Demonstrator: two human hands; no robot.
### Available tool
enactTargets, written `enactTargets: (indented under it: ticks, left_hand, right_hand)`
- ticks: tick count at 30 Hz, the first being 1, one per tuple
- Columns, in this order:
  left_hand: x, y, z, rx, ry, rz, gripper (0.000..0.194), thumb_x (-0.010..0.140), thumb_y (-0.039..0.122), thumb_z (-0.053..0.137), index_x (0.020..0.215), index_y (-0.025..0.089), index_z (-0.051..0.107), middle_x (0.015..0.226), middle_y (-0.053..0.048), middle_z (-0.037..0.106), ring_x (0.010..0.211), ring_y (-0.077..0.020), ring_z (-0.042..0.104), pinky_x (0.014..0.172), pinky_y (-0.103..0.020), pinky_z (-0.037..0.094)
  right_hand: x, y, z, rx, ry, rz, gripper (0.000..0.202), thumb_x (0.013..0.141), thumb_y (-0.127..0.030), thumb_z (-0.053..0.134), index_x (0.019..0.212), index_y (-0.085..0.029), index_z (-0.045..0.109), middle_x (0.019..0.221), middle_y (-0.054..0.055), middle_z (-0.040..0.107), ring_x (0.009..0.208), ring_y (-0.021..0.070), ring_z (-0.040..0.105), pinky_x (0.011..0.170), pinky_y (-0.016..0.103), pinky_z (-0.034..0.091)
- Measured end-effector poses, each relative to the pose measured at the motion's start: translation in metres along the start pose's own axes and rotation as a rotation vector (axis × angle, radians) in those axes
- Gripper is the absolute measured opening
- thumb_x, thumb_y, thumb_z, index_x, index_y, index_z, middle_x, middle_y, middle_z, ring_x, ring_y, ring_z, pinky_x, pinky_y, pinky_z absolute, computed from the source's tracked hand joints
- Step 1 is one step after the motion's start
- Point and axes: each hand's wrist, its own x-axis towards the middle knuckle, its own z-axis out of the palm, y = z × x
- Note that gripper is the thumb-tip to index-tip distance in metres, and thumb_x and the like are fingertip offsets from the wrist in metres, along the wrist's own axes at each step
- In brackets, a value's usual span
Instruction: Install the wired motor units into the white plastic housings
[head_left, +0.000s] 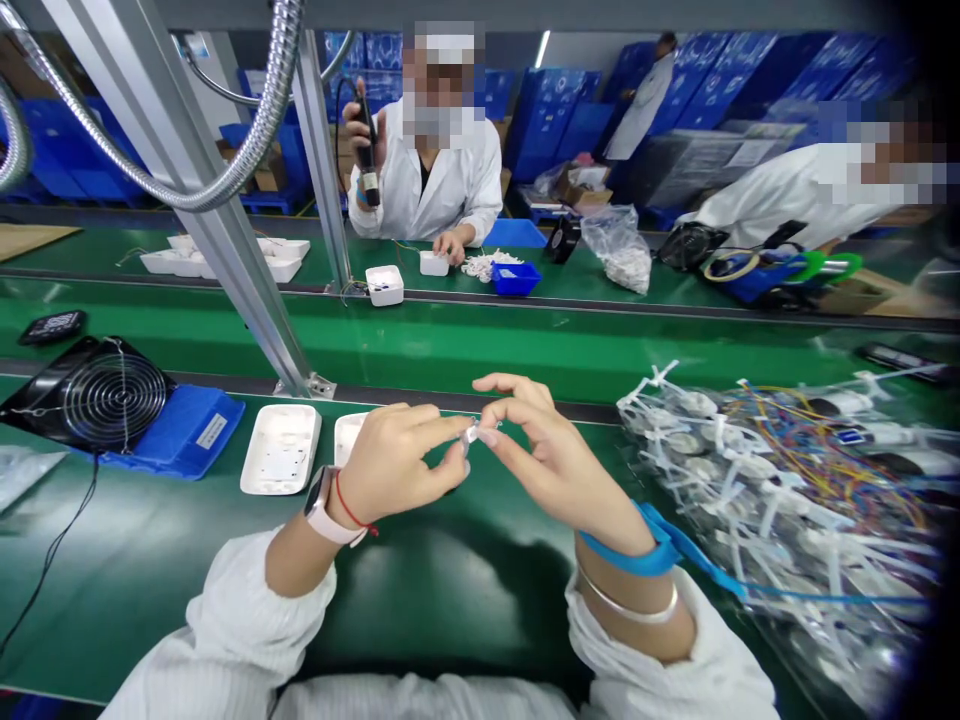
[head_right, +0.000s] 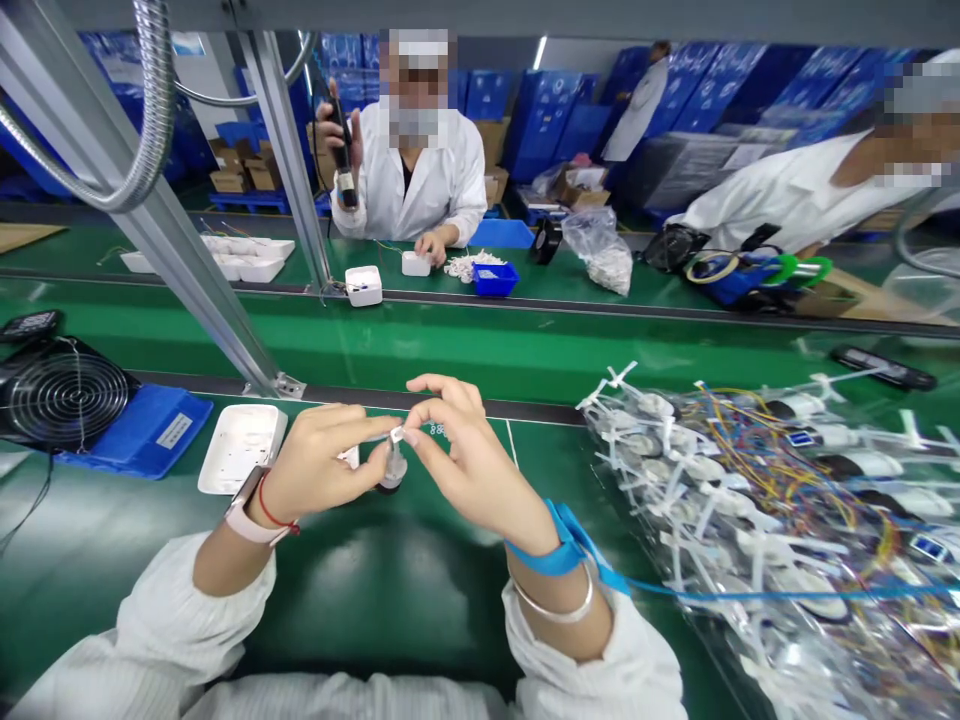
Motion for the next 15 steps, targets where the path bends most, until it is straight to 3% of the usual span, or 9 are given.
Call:
enactTargets:
  ticks: [3, 7, 15]
  left_hand:
    - [-0.001, -0.003, 0.000, -0.023, -0.066, 0.002, 0.016, 0.079, 0.023, 0.053, 0.081, 0.016, 0.067, 0.055, 0.002, 0.053, 0.049, -0.0092, 0.046, 0.049, -0.022, 0.035]
    - [0.001, -0.009, -0.002, 0.024, -0.131, 0.112, 0.020, 0.088, 0.025, 0.048, 0.084, 0.017, 0.066, 0.056, 0.003, 0.054, 0.050, -0.0086, 0.049, 0.051, -0.022, 0.035]
    - [0.004, -0.017, -0.007, 0.081, 0.072, 0.279, 0.013, 0.085, 0.024, 0.056, 0.088, 0.015, 0.064, 0.056, 0.003, 0.056, 0.052, -0.0081, 0.051, 0.055, -0.023, 0.037]
  right_hand:
    - [0.002, 0.003, 0.001, 0.030, -0.051, 0.006, 0.010, 0.087, -0.023, 0.047, 0.080, -0.020, 0.054, 0.113, 0.009, 0.050, 0.114, 0.0239, 0.042, 0.093, 0.043, 0.035]
    - [0.003, 0.006, 0.001, 0.045, -0.075, -0.001, 0.011, 0.087, -0.023, 0.047, 0.080, -0.020, 0.055, 0.112, 0.009, 0.051, 0.115, 0.0238, 0.041, 0.094, 0.044, 0.035]
    - [0.000, 0.003, -0.003, 0.099, -0.050, 0.006, 0.010, 0.087, -0.023, 0.047, 0.080, -0.020, 0.054, 0.112, 0.010, 0.050, 0.116, 0.0239, 0.041, 0.093, 0.043, 0.036]
